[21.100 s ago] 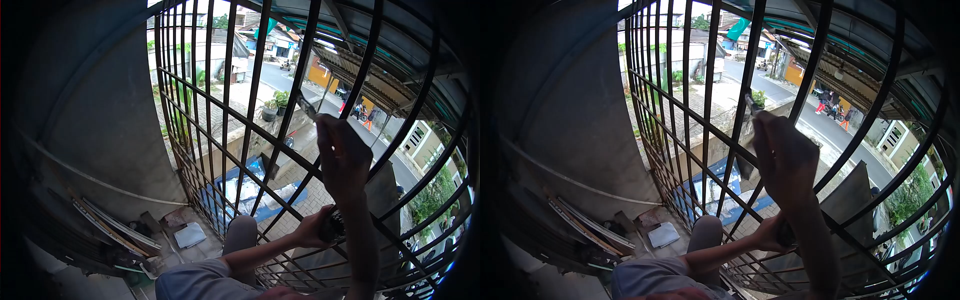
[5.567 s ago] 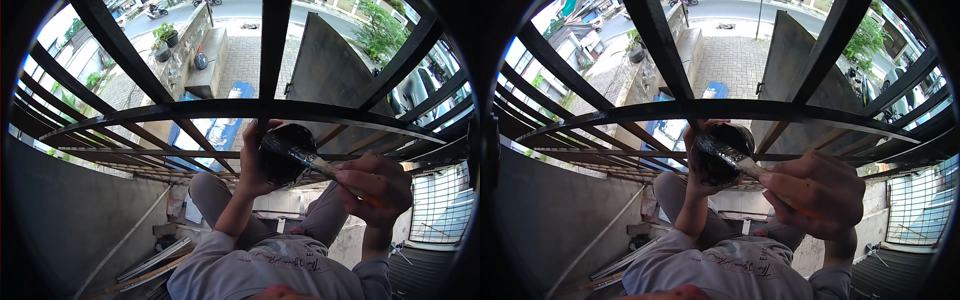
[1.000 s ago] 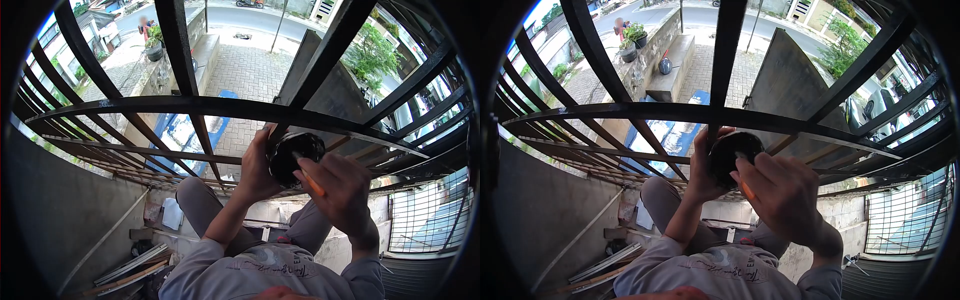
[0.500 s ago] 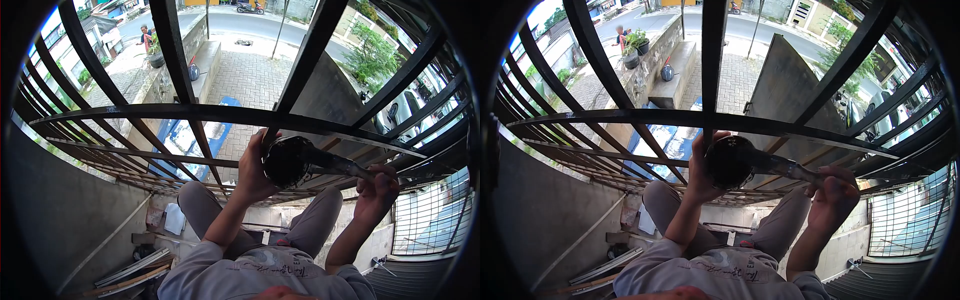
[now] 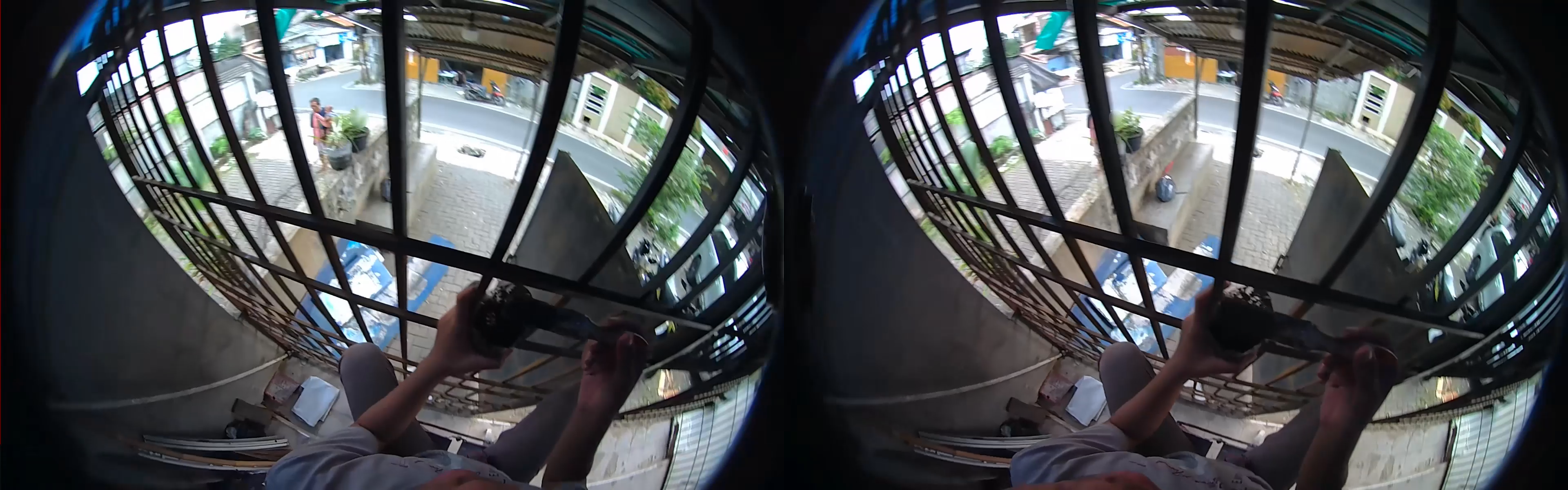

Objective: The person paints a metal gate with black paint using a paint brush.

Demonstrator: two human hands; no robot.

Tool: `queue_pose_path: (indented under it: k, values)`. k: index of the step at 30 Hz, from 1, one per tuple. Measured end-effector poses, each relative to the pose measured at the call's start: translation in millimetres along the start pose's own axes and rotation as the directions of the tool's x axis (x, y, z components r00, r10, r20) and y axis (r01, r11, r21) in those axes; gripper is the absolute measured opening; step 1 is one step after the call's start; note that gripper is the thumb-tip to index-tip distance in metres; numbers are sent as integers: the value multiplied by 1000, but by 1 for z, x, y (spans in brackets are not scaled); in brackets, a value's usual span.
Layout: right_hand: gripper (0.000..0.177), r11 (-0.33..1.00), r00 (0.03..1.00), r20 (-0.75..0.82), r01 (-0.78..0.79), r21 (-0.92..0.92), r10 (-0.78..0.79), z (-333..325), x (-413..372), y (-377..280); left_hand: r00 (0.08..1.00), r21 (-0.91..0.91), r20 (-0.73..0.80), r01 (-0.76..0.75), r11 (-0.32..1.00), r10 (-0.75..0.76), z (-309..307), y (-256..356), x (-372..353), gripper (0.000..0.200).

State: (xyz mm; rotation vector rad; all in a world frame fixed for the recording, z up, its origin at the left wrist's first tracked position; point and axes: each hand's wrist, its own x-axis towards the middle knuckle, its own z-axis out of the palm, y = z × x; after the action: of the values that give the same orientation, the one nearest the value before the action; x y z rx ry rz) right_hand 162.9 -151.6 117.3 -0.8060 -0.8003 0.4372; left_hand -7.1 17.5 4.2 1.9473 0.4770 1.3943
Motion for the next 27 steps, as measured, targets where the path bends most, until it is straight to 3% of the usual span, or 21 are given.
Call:
queue_pose_path:
  k: [4, 8, 10, 11, 13, 16, 19, 21, 25, 27]
  values:
    - [33, 987, 980, 124, 160, 2, -159, 41, 27, -22, 999, 9, 24, 43, 999, -43, 5, -6, -2, 115]
    - [31, 928, 919, 162, 369, -40, -359, 107, 46, -46, 1000, -3, 9, -5, 1000, 5, 5, -7, 0, 118]
    - [29, 894, 884, 305, 416, -165, -354, 126, 50, -54, 1000, -2, 19, -6, 1000, 6, 7, -9, -2, 118]
    - [29, 893, 884, 303, 417, -167, -356, 139, 49, -58, 999, -9, 31, 20, 1000, -19, 8, -10, -3, 120]
    - [28, 825, 879, 326, 453, -337, -349, 162, 48, -62, 998, -11, 27, 50, 999, -49, 6, -7, -2, 122]
    - [27, 883, 854, 408, 426, -196, -322, 174, 45, -45, 997, -14, 31, 76, 997, -75, 3, -1, -1, 121]
    - [24, 861, 820, 480, 458, -220, -313, 182, 42, -36, 993, -30, 51, 108, 994, -107, 4, -1, -3, 121]
    - [21, 834, 794, 512, 497, -239, -327, 188, 41, -28, 998, -50, 50, 46, 998, -43, 3, -3, -2, 122]
    - [21, 868, 816, 519, 430, -248, -255, 200, 38, -19, 992, -51, 77, 105, 993, -101, 4, -3, -5, 123]
    - [21, 865, 815, 528, 426, -266, -239, 201, 40, -19, 998, -47, 48, 29, 998, -27, 6, -4, -3, 122]
